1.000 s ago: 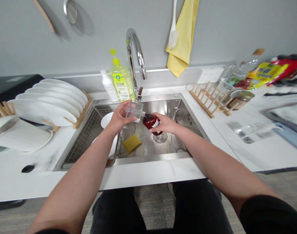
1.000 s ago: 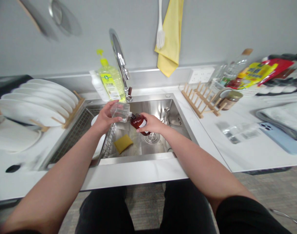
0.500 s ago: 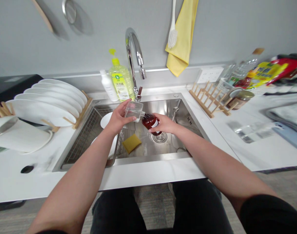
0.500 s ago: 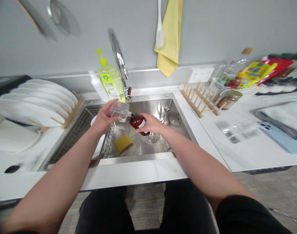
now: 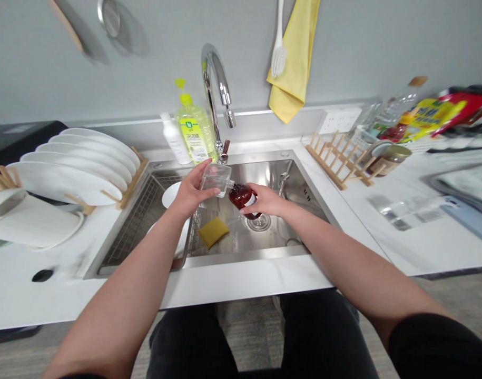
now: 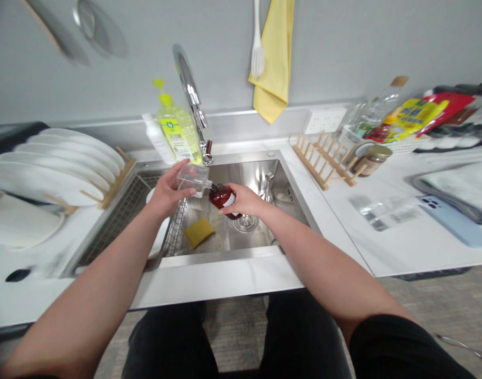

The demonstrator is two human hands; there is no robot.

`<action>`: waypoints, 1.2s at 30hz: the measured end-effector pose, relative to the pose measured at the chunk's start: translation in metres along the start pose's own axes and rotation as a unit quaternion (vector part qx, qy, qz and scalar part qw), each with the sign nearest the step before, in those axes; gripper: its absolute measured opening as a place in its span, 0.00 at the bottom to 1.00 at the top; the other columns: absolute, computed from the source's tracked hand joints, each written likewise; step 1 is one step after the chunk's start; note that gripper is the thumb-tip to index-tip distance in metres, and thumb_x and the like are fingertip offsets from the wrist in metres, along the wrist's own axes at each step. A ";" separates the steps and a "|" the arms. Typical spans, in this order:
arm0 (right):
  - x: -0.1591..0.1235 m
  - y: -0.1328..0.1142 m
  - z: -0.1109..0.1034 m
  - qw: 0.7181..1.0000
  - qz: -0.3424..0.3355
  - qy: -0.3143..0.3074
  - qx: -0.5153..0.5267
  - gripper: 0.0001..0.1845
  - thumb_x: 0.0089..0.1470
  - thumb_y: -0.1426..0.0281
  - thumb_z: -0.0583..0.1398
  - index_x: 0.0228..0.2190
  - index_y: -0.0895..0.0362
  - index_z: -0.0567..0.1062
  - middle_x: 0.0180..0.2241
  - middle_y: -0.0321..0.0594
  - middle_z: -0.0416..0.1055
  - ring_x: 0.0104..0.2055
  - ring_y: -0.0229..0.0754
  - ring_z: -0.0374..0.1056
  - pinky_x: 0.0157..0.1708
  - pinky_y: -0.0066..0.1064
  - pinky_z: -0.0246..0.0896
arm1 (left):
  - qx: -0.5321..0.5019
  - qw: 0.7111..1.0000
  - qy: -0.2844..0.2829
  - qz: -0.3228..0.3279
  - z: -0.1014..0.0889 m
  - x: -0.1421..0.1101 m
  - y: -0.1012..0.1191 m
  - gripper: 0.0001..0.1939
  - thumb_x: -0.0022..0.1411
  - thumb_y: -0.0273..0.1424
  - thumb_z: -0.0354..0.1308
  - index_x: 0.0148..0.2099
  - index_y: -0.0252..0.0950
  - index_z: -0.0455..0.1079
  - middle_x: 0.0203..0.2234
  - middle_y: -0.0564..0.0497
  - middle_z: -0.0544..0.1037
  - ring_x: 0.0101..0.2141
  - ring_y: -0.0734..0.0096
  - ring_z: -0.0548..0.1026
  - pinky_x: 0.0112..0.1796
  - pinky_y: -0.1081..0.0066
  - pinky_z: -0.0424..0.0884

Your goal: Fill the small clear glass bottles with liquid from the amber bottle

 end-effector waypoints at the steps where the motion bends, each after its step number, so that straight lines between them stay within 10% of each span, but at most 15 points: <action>1: 0.000 -0.001 0.000 1.000 0.000 0.000 -0.001 0.40 0.43 0.61 0.84 0.57 0.54 0.83 0.51 0.42 0.87 0.53 0.56 0.82 0.59 0.45 0.75 | 0.004 1.000 -0.003 0.004 0.000 0.000 0.000 0.56 0.50 0.45 0.88 0.78 0.45 0.72 0.68 0.38 0.81 0.70 0.39 0.78 0.69 0.43 0.76; 36: -0.003 -0.006 0.004 1.000 0.006 -0.018 0.021 0.40 0.43 0.63 0.84 0.57 0.53 0.83 0.53 0.41 0.88 0.55 0.57 0.83 0.61 0.46 0.75 | 0.024 1.000 0.002 0.013 0.001 0.001 0.012 0.57 0.47 0.43 0.89 0.77 0.47 0.74 0.61 0.42 0.84 0.65 0.43 0.81 0.69 0.42 0.76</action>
Point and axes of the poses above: each hand's wrist, its own x-axis towards the middle knuckle, its own z-axis out of the palm, y = z × x, the point moved 7 cm from there along x, towards the middle knuckle
